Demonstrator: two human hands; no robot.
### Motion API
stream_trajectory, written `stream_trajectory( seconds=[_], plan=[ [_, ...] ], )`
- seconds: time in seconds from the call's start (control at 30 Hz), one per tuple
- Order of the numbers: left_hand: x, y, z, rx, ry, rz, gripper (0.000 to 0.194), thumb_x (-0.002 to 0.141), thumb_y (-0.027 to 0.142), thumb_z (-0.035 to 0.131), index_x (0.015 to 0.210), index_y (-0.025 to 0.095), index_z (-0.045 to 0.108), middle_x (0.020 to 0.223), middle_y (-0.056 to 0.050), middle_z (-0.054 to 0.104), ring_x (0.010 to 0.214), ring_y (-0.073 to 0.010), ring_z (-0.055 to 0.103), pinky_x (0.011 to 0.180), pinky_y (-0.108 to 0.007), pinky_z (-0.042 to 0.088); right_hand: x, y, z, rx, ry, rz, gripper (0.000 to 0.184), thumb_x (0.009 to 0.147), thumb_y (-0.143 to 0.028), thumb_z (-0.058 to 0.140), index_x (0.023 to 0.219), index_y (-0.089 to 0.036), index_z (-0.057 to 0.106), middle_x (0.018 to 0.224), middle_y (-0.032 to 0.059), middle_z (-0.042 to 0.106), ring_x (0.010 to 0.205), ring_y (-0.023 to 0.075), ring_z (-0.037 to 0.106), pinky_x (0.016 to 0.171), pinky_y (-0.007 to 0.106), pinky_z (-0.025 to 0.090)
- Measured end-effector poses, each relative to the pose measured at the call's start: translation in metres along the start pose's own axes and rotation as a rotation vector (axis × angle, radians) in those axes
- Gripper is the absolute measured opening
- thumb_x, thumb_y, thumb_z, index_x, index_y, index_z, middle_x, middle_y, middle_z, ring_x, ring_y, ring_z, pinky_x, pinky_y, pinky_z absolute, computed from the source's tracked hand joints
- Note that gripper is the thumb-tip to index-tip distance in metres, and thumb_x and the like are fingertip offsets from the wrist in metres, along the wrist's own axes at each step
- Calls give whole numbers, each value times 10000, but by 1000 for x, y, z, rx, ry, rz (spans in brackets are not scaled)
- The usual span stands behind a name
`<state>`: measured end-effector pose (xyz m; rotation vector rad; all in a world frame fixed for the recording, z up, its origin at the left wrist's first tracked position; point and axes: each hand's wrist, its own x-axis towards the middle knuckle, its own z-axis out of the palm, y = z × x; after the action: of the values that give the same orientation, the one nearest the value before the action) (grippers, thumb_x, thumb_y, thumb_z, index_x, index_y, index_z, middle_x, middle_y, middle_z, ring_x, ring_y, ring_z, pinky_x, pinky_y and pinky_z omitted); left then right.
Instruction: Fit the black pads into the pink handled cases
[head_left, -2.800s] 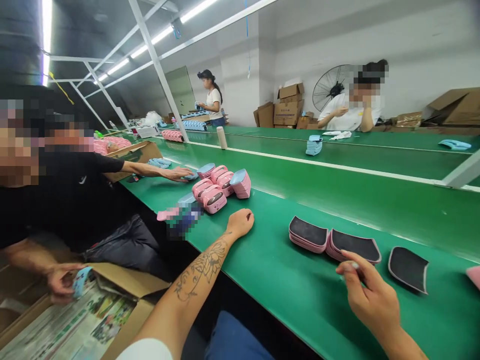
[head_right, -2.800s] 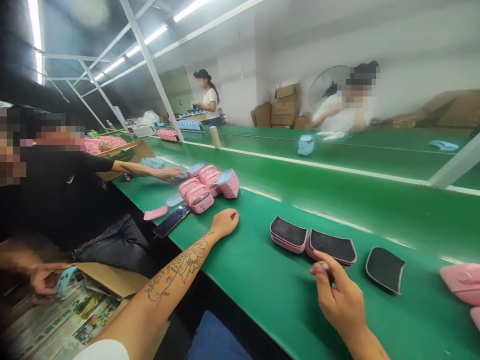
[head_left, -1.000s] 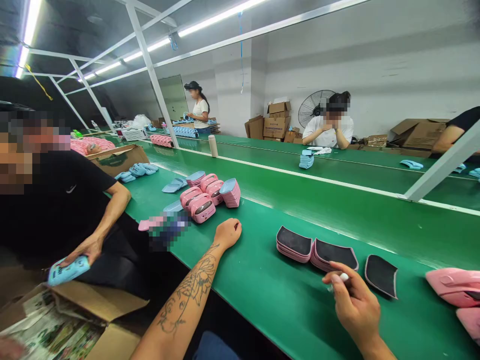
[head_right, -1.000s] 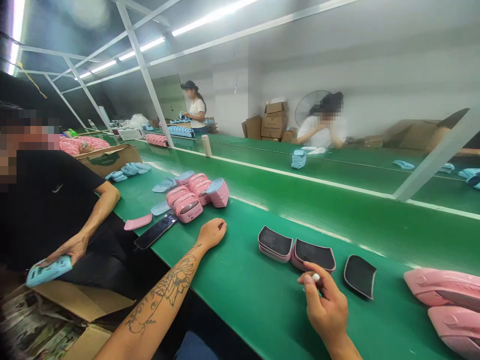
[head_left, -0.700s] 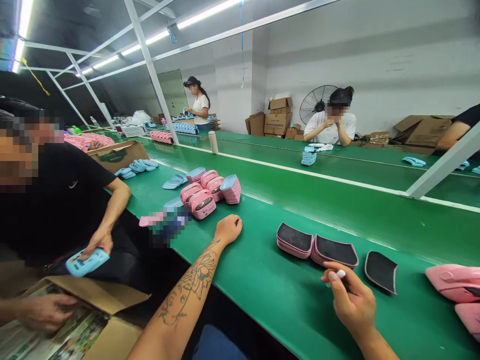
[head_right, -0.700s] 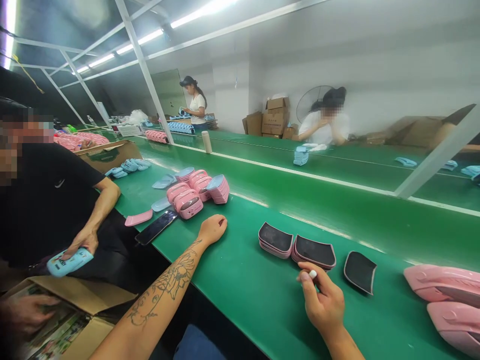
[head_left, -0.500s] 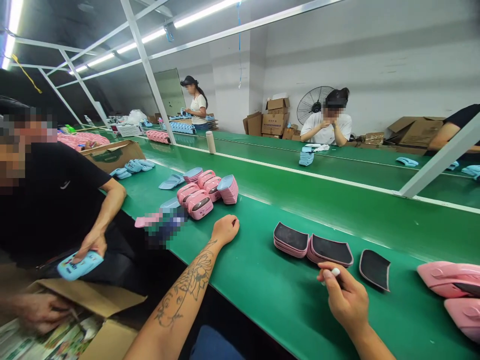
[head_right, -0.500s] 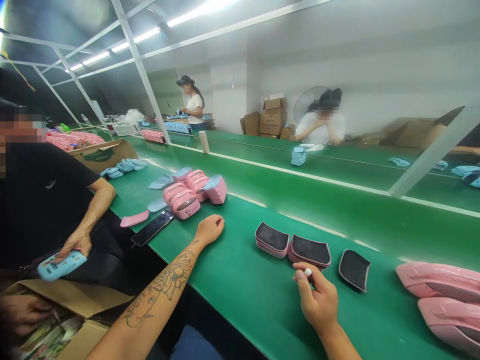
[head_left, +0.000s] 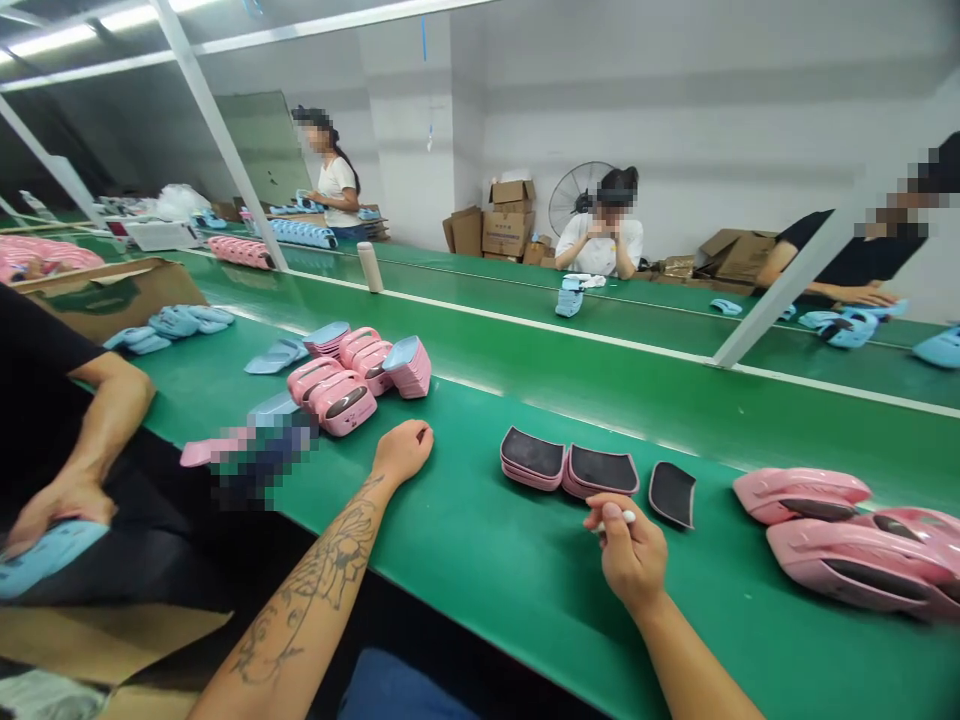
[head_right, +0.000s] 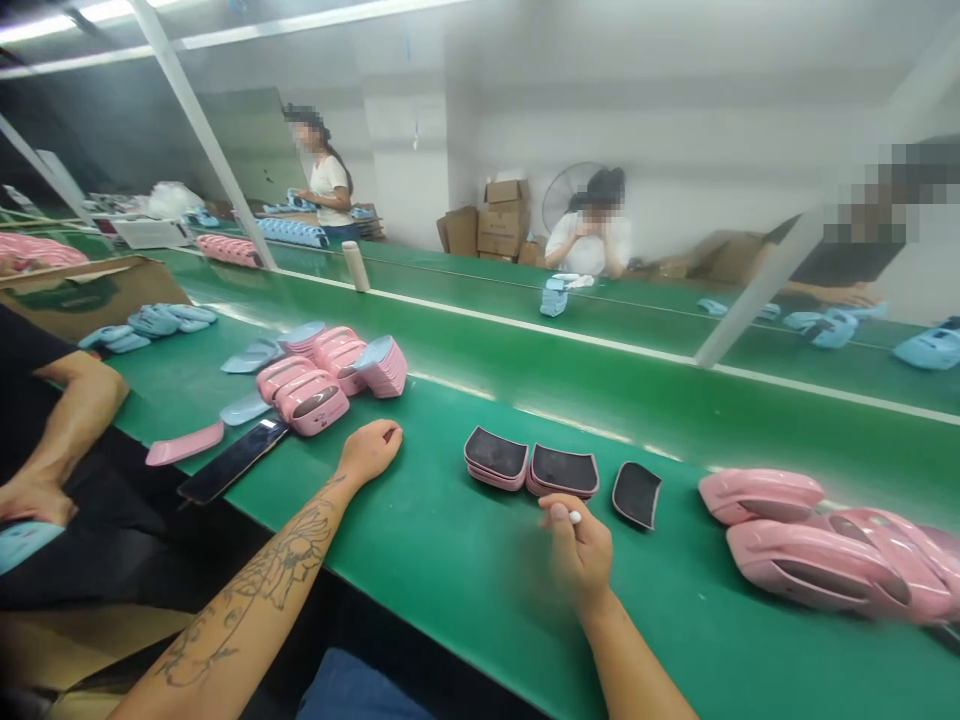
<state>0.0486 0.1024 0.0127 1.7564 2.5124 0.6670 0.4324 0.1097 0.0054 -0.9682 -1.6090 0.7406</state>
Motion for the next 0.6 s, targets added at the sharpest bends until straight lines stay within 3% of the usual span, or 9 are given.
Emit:
stream_trajectory(
  seconds=[0.6],
  plan=[
    [2, 0, -1, 9, 1, 8, 286, 956, 353, 467, 929, 239, 728, 1007, -48, 760, 949, -226, 676, 767, -295, 467, 3, -6, 2, -46, -5, 34, 412, 1024, -485, 480, 876, -186, 721, 603, 25, 666, 552, 165, 623, 539, 271, 481]
  ],
)
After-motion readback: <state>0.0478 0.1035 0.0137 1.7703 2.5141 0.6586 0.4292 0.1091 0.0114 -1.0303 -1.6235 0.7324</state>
